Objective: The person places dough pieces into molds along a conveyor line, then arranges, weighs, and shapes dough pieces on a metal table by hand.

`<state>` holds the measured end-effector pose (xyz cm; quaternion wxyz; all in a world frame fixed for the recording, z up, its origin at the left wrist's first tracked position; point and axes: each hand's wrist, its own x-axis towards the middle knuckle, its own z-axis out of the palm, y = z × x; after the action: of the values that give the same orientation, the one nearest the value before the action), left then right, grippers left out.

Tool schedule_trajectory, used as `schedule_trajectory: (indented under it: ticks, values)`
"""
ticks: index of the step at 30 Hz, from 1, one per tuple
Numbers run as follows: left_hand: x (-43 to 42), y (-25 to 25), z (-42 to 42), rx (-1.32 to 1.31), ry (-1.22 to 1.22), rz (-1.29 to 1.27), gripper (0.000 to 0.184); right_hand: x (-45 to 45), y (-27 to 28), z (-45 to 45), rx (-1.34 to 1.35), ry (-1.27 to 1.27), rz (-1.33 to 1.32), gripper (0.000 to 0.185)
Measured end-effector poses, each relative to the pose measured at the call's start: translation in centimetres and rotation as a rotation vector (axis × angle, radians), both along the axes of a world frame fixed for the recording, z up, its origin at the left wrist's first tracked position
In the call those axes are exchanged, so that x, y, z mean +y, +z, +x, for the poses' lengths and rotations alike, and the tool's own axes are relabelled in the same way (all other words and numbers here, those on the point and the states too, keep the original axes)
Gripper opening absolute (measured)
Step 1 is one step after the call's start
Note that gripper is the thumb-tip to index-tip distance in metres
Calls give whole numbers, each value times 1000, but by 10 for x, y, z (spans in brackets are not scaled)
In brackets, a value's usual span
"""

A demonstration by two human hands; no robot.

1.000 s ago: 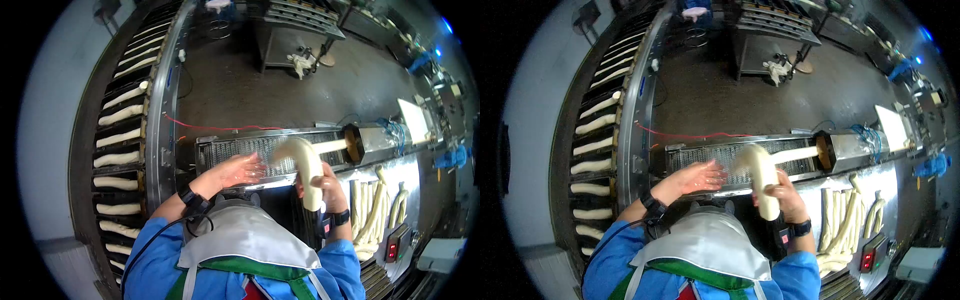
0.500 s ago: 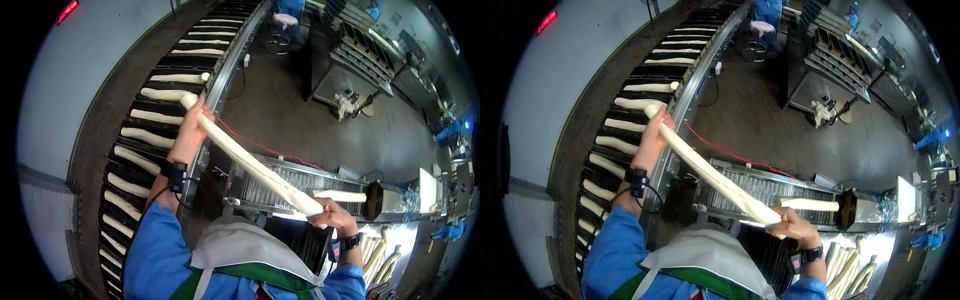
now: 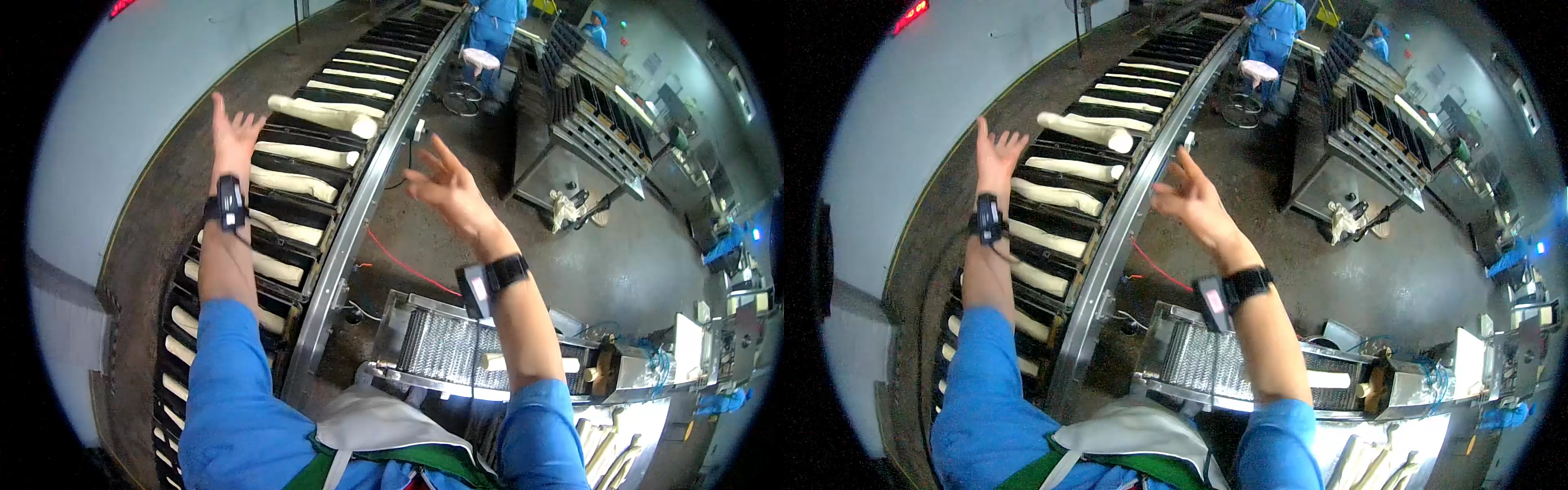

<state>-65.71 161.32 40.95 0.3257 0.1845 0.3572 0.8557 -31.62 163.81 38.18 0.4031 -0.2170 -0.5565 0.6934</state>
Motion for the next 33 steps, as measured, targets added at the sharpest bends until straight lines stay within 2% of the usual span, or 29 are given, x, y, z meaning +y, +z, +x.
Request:
schedule_trajectory:
  ticks: [3, 4, 5, 6, 7, 9, 11, 12, 13, 16, 19, 21, 22, 23, 25, 26, 27, 29, 31, 33]
  values:
    - [-26, -59, -17, 126, -136, -189, 97, -17, -65, 62, -419, -1, 59, 76]
    - [-34, -82, -19, 160, -193, -328, 87, -32, -92, 86, -468, -15, -34, 70]
    - [-38, -115, -20, 182, -214, -433, 75, -48, -124, 113, -664, -47, 90, 64]
    - [-57, -152, -3, 195, -174, -375, 68, -66, -164, 142, -871, -131, 198, 60]
    - [-67, -157, 25, 505, -188, -675, 71, -92, -178, 165, -1098, -143, 361, 60]
    - [-92, -204, 58, 1064, -273, -865, 77, -144, -213, 201, -1330, -188, 558, 55]
    - [-108, -212, 91, 1688, -257, -1065, 81, -180, -239, 217, -1343, -174, 312, 51]
    - [-114, -209, 107, 1752, -216, -1072, 83, -195, -247, 217, -1348, -246, 480, 48]
    - [-118, -204, 118, 1816, -175, -1076, 85, -203, -239, 211, -1308, -267, 604, 54]
    - [-109, -203, 115, 1807, -200, -1102, 84, -210, -223, 191, -1407, -175, 765, 65]
    - [-109, -194, 114, 1770, -203, -1071, 79, -201, -230, 176, -1471, -132, 687, 43]
    - [-110, -197, 108, 1795, -161, -932, 70, -206, -221, 175, -1402, -259, 602, 34]
    - [-116, -189, 112, 1827, -124, -766, 66, -209, -219, 183, -1148, -388, 504, 33]
    - [-119, -194, 113, 1869, -30, -772, 65, -212, -217, 201, -894, -530, 425, 32]
    - [-122, -198, 109, 1812, -107, -648, 67, -234, -165, 245, -452, -619, -303, 29]
    - [-119, -212, 101, 1823, -67, -737, 67, -247, -164, 270, -137, -854, -385, 25]
    - [-117, -214, 100, 1841, -85, -788, 65, -263, -167, 295, 196, -1069, -432, 22]
    - [-118, -217, 97, 1929, -58, -724, 65, -306, -180, 352, 548, -1352, -424, 30]
    - [-108, -240, 76, 1974, -20, -697, 66, -350, -216, 398, 880, -1677, -352, 29]
    - [-103, -246, 73, 1960, -13, -846, 68, -404, -239, 418, 1024, -1883, -312, 28]
